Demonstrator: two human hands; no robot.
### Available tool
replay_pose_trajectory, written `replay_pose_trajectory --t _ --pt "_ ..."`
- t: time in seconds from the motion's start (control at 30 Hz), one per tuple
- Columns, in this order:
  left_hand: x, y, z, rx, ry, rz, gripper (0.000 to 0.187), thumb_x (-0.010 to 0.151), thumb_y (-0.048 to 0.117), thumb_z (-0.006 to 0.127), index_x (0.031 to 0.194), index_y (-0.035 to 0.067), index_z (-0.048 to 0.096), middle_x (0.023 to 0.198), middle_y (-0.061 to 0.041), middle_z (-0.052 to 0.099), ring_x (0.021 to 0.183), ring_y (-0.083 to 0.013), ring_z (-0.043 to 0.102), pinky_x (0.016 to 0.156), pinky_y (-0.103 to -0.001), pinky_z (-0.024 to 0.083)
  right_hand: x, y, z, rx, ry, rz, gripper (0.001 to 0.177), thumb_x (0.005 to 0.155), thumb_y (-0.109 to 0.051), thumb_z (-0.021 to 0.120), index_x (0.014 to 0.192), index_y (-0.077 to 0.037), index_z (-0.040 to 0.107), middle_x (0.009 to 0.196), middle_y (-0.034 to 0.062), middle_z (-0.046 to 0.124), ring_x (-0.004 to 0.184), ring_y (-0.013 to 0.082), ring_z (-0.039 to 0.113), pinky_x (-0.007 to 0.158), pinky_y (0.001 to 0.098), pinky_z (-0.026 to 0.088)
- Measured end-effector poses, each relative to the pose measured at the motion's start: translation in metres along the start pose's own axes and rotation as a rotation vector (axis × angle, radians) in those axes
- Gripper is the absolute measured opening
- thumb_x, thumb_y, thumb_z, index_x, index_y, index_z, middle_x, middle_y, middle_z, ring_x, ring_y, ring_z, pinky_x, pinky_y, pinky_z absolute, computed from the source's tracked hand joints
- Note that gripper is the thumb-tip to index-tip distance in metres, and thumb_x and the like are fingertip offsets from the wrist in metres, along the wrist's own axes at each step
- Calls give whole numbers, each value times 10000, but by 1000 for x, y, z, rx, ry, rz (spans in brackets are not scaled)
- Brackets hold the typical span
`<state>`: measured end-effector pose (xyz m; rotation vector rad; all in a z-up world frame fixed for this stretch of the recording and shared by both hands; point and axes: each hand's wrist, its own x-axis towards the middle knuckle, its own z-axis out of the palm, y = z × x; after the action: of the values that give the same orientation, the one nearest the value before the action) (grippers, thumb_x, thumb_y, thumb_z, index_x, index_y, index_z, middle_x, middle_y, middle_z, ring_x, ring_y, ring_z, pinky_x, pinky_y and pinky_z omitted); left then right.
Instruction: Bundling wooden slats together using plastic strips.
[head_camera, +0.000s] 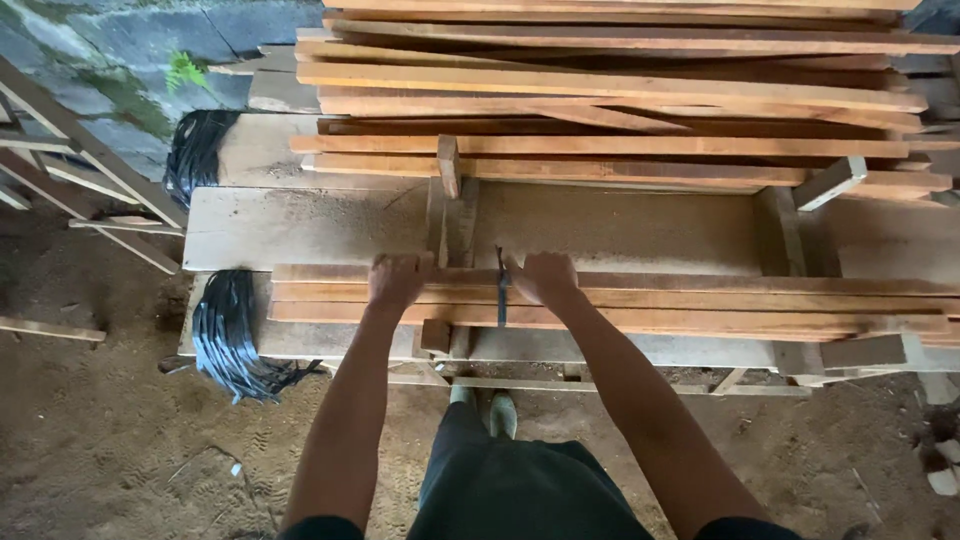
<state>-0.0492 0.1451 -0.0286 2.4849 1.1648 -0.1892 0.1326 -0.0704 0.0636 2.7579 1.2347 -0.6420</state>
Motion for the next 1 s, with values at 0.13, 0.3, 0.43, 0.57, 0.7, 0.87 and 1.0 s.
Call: replay_pose_trajectory --t 0.13,0.3,0.43,0.57,0.7,0.87,1.0 --pt "-30 23 -30 157 323 185 454 992 483 393 768 193 662 808 -123 714 844 -293 740 866 -438 538 4 -1 -10 -22 -86 -17 912 1003 -703 191 1021 -18 794 978 234 780 1045 415 751 865 534 577" --pt "9 -13 45 192 541 250 523 1017 587 498 684 203 621 702 -165 734 699 -330 772 709 -464 580 8 4 -4 0 -104 -47 852 1071 -682 182 856 -85 752 729 127 698 833 289 763 743 430 571" --pt "13 -14 42 214 1023 468 261 980 347 616 812 158 680 767 -141 708 763 -321 732 789 -444 579 -5 -5 -23 -65 -101 10 899 1029 -697 204 1039 -17 792 1013 225 783 1075 416 743 928 550 557" --pt "-6 13 -12 181 146 102 732 965 692 324 866 137 790 851 -153 788 830 -323 784 742 -460 611 -6 -8 -10 35 -4 104 550 992 -496 455 942 -72 801 915 166 783 1012 408 756 905 555 573" --pt "-1 -13 18 41 602 363 343 945 472 573 784 232 757 769 -32 774 789 -216 783 893 -397 588 -2 -8 -1 220 55 111 640 1056 -558 408 858 -49 743 845 195 754 980 438 759 927 562 524" --pt "26 -37 45 215 916 777 131 717 351 710 696 252 626 750 -62 631 705 -313 674 659 -510 547 57 8 68 -72 16 284 776 1061 -658 214 1159 -157 799 1191 108 795 1220 355 698 1118 583 352" --pt "-30 -28 -5 -59 450 557 427 941 451 562 1159 112 700 1062 -150 719 1072 -347 700 1024 -515 492 16 -33 46 72 124 317 897 1064 -741 90 1147 -159 767 1168 161 780 1215 381 686 1138 572 305"
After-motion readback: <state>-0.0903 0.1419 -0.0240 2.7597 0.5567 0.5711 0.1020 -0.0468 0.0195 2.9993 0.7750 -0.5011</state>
